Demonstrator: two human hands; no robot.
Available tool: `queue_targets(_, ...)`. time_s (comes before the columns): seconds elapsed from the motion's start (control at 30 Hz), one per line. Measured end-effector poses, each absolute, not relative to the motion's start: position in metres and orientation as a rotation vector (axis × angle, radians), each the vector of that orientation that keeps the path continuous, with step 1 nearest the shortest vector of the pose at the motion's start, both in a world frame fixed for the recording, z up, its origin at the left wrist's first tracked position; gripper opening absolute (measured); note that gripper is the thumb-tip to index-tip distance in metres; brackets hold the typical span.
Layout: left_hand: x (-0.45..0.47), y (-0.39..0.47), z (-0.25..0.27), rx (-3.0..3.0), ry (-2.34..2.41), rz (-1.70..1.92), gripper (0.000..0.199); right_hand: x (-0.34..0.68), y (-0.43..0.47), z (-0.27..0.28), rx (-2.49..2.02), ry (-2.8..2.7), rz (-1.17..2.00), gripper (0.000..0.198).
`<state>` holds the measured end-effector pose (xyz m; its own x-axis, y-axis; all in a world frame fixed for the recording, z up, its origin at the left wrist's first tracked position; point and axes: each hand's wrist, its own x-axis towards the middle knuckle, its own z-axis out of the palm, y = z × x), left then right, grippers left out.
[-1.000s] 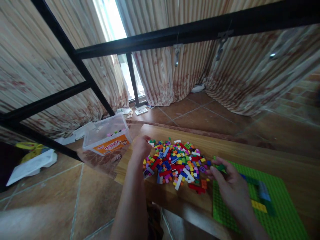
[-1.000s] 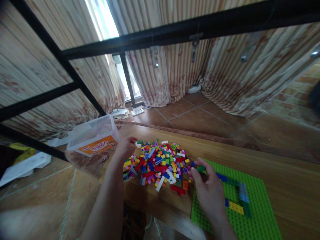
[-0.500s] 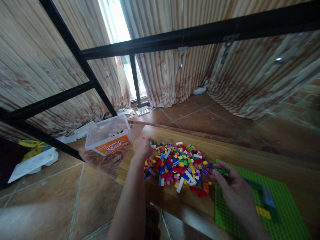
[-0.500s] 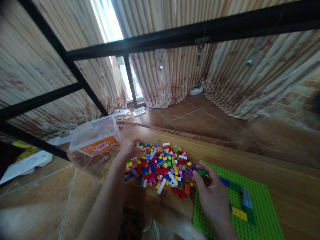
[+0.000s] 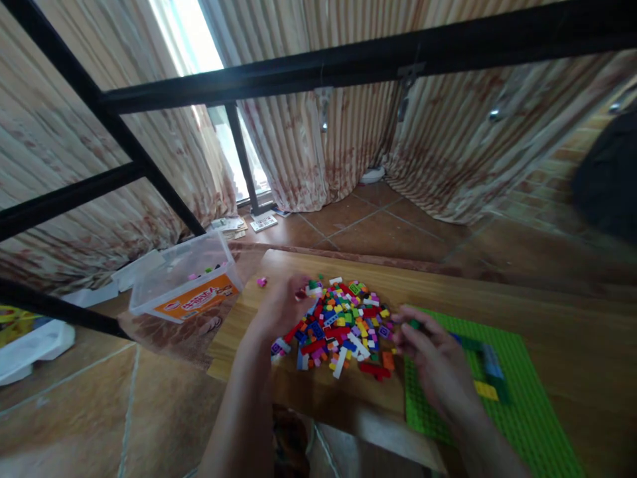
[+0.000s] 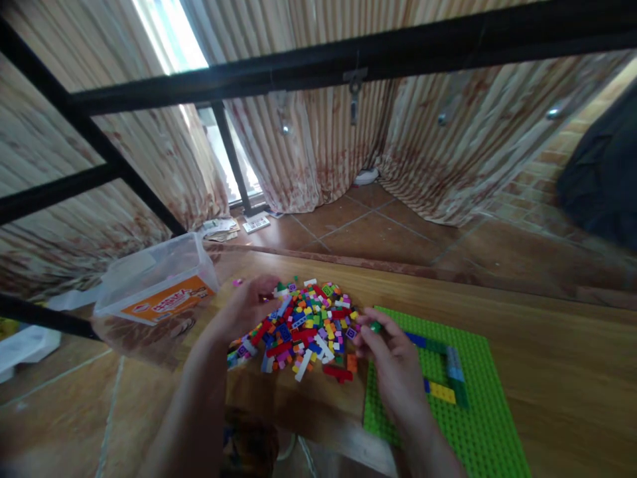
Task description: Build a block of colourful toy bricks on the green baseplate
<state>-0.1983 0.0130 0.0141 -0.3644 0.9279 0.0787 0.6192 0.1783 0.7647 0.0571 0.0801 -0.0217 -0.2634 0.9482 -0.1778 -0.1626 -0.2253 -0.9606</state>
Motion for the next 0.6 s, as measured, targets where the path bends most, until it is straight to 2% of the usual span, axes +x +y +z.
queue_targets(0.17, -0.138, 0.037, 0.008, 1.503, 1.696, 1.185, 0.025, 0.047, 0.073, -0.013, -0.982, -0.987, 1.884, 0.035)
queue_targets(0.47, -0.077, 0.046, 0.001, 1.402, 1.584, 1.272, 0.023, 0.052, 0.082, -0.022, -1.133, -1.145, 1.72, 0.038)
queue_targets(0.6, -0.08, 0.049, -0.005, 1.344, 1.501, 1.263, 0.013, 0.052, 0.083, -0.025, -1.124, -1.173, 1.712, 0.038)
